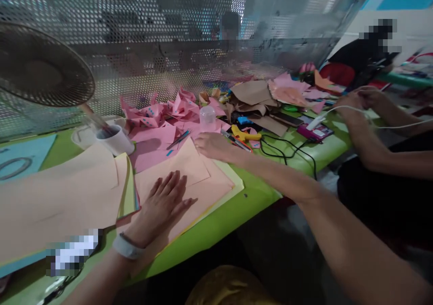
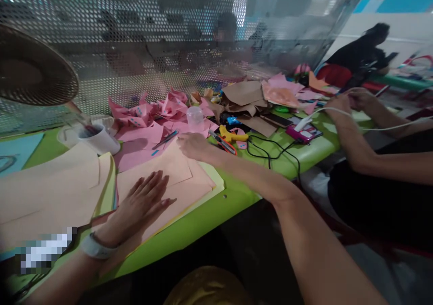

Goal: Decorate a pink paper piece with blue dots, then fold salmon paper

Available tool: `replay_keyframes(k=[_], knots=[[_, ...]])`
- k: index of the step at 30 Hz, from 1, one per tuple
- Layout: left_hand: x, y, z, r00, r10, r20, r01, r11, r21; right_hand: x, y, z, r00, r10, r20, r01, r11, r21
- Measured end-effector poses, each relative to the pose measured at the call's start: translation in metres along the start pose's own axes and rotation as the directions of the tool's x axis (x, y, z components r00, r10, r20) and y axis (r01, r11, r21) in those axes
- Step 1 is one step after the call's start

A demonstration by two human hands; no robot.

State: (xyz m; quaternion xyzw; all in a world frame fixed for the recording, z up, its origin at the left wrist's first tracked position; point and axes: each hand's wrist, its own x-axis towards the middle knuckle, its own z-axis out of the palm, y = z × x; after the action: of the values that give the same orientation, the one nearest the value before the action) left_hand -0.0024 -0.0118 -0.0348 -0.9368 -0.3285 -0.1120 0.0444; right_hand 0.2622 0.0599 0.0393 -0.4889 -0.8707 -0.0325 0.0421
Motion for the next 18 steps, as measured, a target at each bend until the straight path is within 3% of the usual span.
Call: replay_keyframes(k=[2, 4, 6, 12, 18], knots=[[0.0, 0.001, 0.0, 1.0, -0.007, -0.008, 0.007, 1.0, 0.0, -0.032, 0.022, -0.011, 0.978, 0.203, -0.052, -0.205, 0.979, -0.021], [0.0, 0.002, -0.001, 1.0, -0.011, 0.006, 0.011, 1.0, -0.002, -0.061, 0.043, -0.015, 0.892, 0.438, -0.109, -0.445, 0.895, -0.042], [0.0, 0.002, -0.004, 0.999, -0.026, 0.037, 0.027, 1.0, -0.006, -0.082, 0.06, -0.011, 0.829, 0.558, -0.043, -0.559, 0.826, -0.072], [0.003, 0.005, -0.013, 0.986, -0.068, 0.154, 0.073, 0.997, -0.033, -0.096, 0.082, 0.012, 0.835, 0.545, 0.073, -0.548, 0.836, 0.031], [0.004, 0.01, -0.017, 0.989, -0.068, 0.13, 0.071, 0.997, -0.017, -0.119, 0.098, -0.002, 0.826, 0.562, 0.028, -0.553, 0.801, 0.231]])
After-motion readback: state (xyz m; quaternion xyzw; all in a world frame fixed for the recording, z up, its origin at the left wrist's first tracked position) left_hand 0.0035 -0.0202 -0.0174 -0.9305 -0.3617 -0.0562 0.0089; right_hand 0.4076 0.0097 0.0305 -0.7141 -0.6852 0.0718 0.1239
